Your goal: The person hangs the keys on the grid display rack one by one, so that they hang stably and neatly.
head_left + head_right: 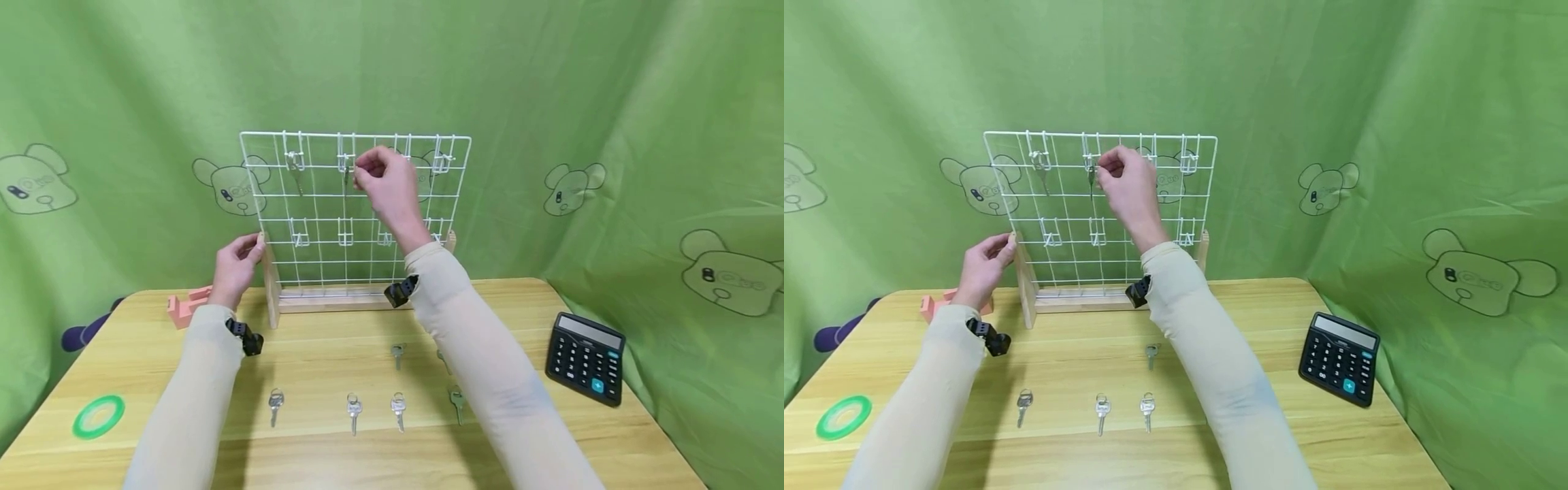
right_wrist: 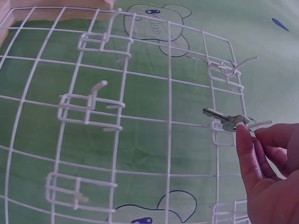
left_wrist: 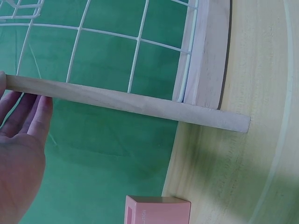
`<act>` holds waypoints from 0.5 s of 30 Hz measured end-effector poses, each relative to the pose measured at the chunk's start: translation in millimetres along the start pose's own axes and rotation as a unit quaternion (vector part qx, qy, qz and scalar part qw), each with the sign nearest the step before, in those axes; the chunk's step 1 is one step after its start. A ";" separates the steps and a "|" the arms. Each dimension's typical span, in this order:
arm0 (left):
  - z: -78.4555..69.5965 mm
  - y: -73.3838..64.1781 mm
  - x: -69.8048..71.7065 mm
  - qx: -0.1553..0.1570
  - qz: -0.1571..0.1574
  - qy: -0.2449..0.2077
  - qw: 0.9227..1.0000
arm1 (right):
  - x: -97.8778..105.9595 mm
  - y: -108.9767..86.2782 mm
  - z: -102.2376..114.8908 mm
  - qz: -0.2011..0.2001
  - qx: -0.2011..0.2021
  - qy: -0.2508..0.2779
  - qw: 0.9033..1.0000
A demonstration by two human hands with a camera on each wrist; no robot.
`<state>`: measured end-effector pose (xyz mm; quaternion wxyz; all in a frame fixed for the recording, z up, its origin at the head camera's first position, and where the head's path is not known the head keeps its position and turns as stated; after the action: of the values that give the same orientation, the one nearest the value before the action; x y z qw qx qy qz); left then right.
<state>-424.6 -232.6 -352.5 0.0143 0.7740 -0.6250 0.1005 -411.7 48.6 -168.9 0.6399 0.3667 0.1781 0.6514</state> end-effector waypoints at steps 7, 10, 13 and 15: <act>0.8 -0.6 1.1 -0.006 0.003 -0.006 1.000 | -1.1 -23.0 -1.0 0.041 0.040 -0.020 0.998; 0.7 0.0 0.9 -0.009 0.002 -0.010 1.000 | -1.4 -35.2 -4.0 0.075 0.064 -0.048 0.994; 0.5 0.2 0.4 -0.010 0.002 -0.008 1.000 | -1.6 -48.2 -11.1 0.116 0.069 -0.066 0.989; -0.1 -0.1 0.0 -0.010 0.001 -0.008 1.000 | -2.1 -57.2 -17.2 0.148 0.062 -0.079 0.984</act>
<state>-424.6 -232.6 -352.3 0.0174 0.7736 -0.6272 0.0882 -383.8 57.3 -221.1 0.5245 0.4785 0.1112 0.6953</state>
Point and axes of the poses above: each hand's wrist, its own y-axis towards the middle knuckle, its own x-axis out of the back of the hand, z = x × y, the point moved 9 cm from there along y, towards the middle knuckle, and after that the axes turned 15 degrees about x, right-handed, at the moved point
